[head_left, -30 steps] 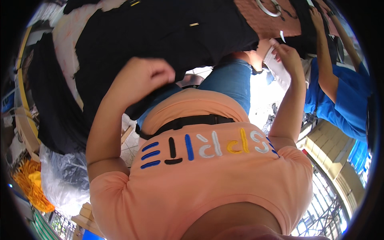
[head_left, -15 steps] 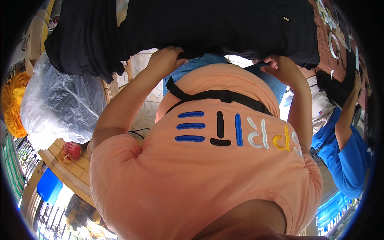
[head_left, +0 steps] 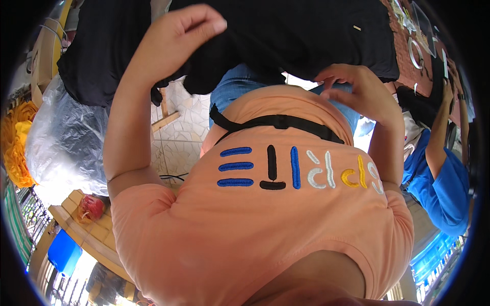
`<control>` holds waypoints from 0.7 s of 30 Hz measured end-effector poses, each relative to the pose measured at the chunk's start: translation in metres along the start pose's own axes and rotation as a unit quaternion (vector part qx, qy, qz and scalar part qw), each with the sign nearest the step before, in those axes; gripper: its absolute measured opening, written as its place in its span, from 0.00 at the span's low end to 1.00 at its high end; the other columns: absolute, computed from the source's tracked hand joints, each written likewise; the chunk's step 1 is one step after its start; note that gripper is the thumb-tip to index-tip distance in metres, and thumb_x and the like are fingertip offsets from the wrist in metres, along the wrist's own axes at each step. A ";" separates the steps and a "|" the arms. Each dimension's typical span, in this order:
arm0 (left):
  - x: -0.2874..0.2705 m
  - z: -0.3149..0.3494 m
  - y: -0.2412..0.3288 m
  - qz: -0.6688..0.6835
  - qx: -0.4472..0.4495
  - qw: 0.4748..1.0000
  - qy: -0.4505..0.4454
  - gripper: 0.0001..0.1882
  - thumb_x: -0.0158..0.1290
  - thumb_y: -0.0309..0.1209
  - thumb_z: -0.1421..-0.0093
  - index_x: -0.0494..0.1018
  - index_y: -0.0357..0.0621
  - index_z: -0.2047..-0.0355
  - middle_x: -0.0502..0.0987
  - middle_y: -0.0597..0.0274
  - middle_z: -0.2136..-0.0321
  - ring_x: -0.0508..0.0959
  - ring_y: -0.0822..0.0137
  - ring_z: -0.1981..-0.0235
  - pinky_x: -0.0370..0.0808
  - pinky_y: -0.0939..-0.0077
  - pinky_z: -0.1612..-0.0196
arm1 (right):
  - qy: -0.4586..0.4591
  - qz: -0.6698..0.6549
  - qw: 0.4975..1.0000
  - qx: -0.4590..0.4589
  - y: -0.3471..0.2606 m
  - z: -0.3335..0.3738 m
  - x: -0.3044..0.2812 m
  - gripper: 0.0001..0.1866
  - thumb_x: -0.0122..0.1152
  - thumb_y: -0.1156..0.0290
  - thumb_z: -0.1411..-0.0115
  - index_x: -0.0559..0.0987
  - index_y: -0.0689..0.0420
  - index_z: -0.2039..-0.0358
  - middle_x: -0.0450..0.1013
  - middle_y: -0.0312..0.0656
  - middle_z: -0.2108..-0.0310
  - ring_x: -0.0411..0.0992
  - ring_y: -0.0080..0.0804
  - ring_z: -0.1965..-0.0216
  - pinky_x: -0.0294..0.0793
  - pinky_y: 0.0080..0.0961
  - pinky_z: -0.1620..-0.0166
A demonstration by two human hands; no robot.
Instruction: The person applies labels to black shirts using a small white label strip and their hands to position and secure them on the garments.
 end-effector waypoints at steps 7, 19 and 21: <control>-0.037 -0.049 0.125 0.156 0.123 0.972 0.122 0.10 0.53 0.33 0.36 0.75 0.37 0.65 0.72 0.75 0.74 0.68 0.84 0.73 0.66 0.89 0.69 | 0.181 -0.243 0.941 -0.153 -0.042 -0.089 -0.015 0.15 0.59 0.73 0.41 0.75 0.63 0.54 0.75 0.42 0.58 0.75 0.29 0.59 0.73 0.24 0.55; -0.271 -0.018 0.181 0.154 0.274 0.866 0.388 0.14 0.54 0.34 0.37 0.74 0.37 0.56 0.76 0.66 0.64 0.73 0.77 0.62 0.69 0.83 0.57 | 0.372 -0.211 0.881 -0.204 -0.026 -0.191 -0.168 0.36 0.60 0.46 0.43 0.71 0.70 0.50 0.71 0.48 0.49 0.74 0.38 0.54 0.70 0.29 0.48; -0.322 -0.028 0.168 0.147 0.264 0.862 0.407 0.15 0.54 0.34 0.37 0.74 0.37 0.55 0.77 0.64 0.62 0.74 0.76 0.60 0.70 0.82 0.55 | 0.285 -0.239 0.909 -0.189 -0.052 -0.176 -0.144 0.39 0.60 0.44 0.44 0.71 0.71 0.50 0.71 0.49 0.49 0.74 0.39 0.54 0.70 0.29 0.47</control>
Point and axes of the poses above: each hand's wrist, its own z-axis away from the middle knuckle, its own x-axis out of the palm, y = z × x, the point moved 9 cm from there along -z, towards the middle knuckle
